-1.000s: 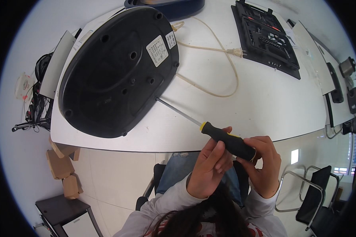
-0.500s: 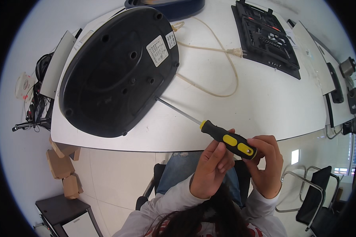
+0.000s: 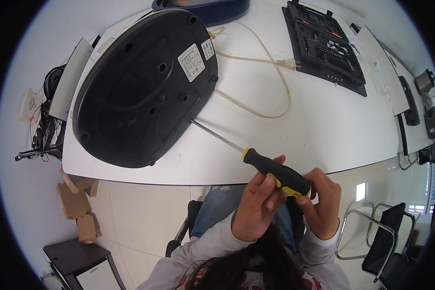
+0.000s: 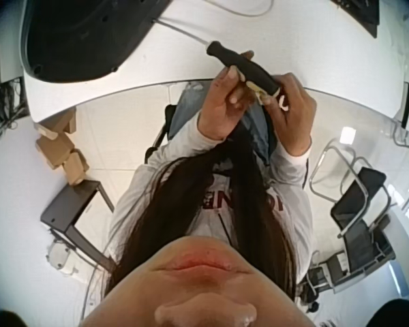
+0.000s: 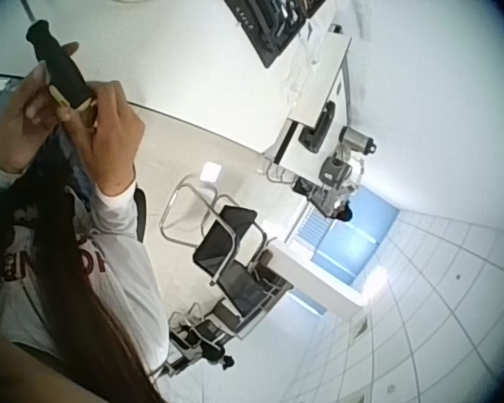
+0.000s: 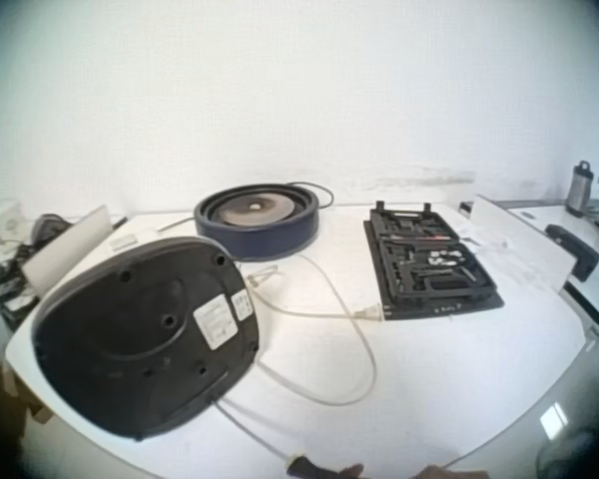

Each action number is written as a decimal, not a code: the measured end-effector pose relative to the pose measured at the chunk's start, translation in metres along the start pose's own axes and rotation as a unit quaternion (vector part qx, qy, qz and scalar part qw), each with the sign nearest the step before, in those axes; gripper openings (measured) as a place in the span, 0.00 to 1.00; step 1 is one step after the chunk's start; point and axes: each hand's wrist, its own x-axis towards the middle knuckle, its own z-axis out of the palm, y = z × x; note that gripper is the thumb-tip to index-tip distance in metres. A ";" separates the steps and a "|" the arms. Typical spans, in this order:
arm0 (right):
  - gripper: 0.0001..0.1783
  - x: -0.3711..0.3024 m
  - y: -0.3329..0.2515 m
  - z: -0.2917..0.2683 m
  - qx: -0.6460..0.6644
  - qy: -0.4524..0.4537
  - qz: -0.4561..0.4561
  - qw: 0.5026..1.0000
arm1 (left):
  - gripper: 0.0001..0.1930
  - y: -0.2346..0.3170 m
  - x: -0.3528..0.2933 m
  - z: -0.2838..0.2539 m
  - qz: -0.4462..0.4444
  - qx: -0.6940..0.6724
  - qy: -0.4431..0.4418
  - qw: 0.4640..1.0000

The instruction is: The person uses a screwdriver to remove screws from the base of a small white fan. They then lift the fan head to expose the motor and continue unscrewing components from the fan's neck.

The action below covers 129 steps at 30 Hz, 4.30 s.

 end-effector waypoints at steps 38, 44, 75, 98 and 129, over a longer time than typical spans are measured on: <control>0.23 0.005 -0.016 0.004 -0.020 0.080 -0.016 0.996 | 0.29 0.024 -0.012 0.006 0.022 -0.059 -0.057 0.996; 0.26 -0.002 -0.010 0.012 0.016 0.072 0.028 0.997 | 0.31 0.018 -0.011 0.007 -0.006 -0.051 -0.054 0.997; 0.25 0.000 -0.015 0.018 0.039 0.057 0.058 0.996 | 0.33 0.023 -0.010 0.003 0.028 -0.014 -0.092 0.995; 0.23 -0.009 -0.003 0.028 0.054 0.046 0.059 0.996 | 0.32 0.020 -0.006 -0.003 0.028 -0.013 -0.072 0.997; 0.15 -0.014 -0.017 0.040 0.174 0.039 0.207 0.962 | 0.27 0.018 -0.008 0.002 0.063 0.076 -0.013 0.995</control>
